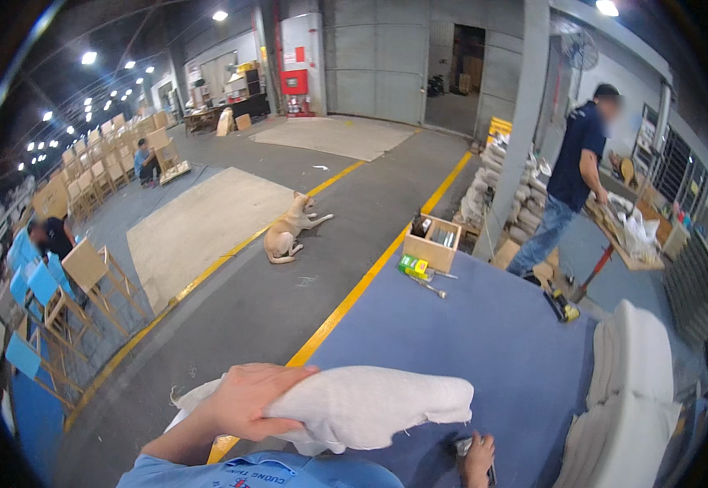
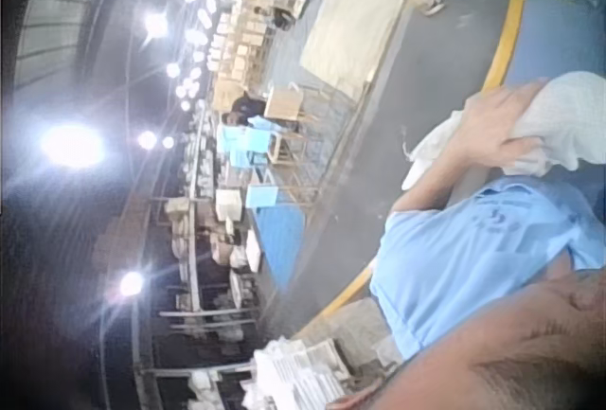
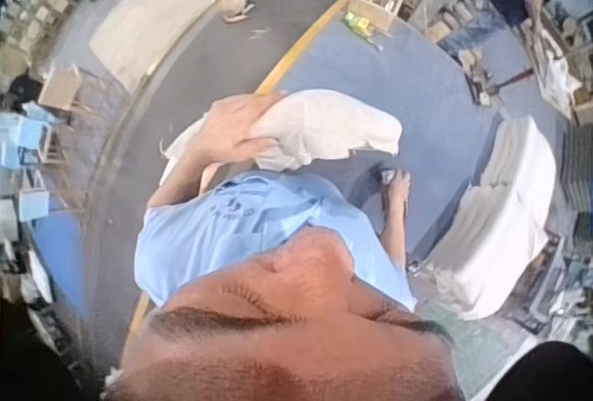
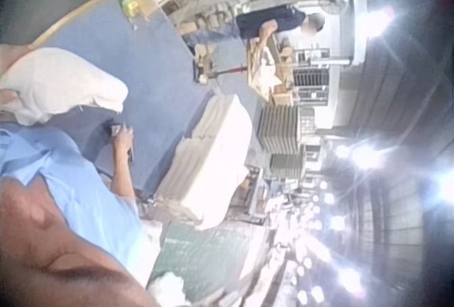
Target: The person covers a black chair seat with white fabric, folds the edges, and uses a staple gun to secure the fabric to the underside. The person repeatedly flips the seat to adjust and staple the fabric.
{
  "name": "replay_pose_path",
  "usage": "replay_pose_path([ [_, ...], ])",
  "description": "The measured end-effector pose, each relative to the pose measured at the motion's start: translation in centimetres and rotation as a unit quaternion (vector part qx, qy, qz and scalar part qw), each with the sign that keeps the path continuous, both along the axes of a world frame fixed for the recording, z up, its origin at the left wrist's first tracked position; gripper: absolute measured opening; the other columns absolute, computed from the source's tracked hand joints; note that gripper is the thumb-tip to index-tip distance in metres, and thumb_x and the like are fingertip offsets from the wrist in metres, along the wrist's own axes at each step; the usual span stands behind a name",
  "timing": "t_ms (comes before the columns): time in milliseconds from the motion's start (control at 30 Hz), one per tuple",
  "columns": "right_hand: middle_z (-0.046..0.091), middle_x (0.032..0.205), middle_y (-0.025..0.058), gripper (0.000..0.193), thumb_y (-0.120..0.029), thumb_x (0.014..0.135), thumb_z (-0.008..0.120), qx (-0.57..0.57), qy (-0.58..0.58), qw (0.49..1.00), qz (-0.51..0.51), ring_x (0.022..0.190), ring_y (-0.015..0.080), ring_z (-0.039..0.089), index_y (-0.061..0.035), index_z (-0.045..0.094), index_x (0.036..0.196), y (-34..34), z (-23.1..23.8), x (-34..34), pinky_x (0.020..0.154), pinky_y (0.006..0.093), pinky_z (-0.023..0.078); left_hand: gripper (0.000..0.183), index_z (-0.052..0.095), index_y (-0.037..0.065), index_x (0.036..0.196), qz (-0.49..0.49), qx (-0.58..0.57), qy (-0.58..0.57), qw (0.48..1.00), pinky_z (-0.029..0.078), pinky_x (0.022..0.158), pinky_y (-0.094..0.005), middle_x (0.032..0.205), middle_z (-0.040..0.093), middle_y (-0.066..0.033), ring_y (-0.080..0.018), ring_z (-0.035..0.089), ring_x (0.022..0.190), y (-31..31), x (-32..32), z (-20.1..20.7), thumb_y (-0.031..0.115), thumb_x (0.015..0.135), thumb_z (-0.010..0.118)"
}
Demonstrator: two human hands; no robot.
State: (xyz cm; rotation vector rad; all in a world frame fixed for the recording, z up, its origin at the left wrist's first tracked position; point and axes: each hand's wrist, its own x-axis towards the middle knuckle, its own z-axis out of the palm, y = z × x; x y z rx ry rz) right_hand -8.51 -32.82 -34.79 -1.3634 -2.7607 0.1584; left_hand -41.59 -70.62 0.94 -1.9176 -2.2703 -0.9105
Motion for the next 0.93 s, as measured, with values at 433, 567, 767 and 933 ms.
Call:
replay_pose_path([
  [433,0.075,0.1,0.0071,0.04,0.002,0.08,0.081,-0.532,0.366,0.725,0.24,0.092,0.0218,0.069,-0.0012,0.073,0.119,-6.5,5.6,-18.2,0.08,0.0384,0.059,0.079,0.042,-0.004,0.155,0.062,0.106,-0.296,0.947,0.042,0.113,-0.0419,0.145,0.061,-0.0175,-0.0287,0.058,0.134,-10.5,-3.3,0.4,0.053,0.103,0.059],
  [567,0.076,0.097,0.0075,0.032,0.006,0.084,0.073,-0.507,0.344,0.734,0.292,0.09,0.0205,0.07,-0.0022,0.074,0.115,-7.7,9.7,-19.8,0.08,0.0366,0.06,0.077,0.049,-0.002,0.145,0.166,0.272,-0.303,0.898,0.045,0.111,-0.0402,0.133,0.066,-0.0182,-0.0257,0.062,0.126,-10.6,-0.7,-0.1,0.063,0.105,0.047],
  [767,0.076,0.108,0.0101,0.024,-0.008,0.089,0.073,-0.22,0.276,0.832,0.428,0.1,0.0267,0.072,-0.0111,0.078,0.112,-8.6,15.3,-22.3,0.089,0.0387,0.058,0.086,0.054,-0.002,0.138,0.28,0.404,-0.261,0.831,0.047,0.106,-0.0383,0.127,0.068,-0.0168,-0.0246,0.064,0.117,-15.7,-3.1,-2.3,0.075,0.103,0.035],
  [933,0.071,0.134,0.0147,0.04,-0.01,0.083,0.076,-0.054,0.334,0.765,0.548,0.13,0.0268,0.064,-0.009,0.076,0.123,-1.3,24.3,-27.8,0.116,0.0421,0.044,0.089,0.053,0.003,0.144,0.154,0.56,-0.374,0.723,0.044,0.11,-0.0427,0.132,0.064,-0.0145,-0.0265,0.061,0.119,-17.9,-6.7,-4.3,0.078,0.099,0.04],
])
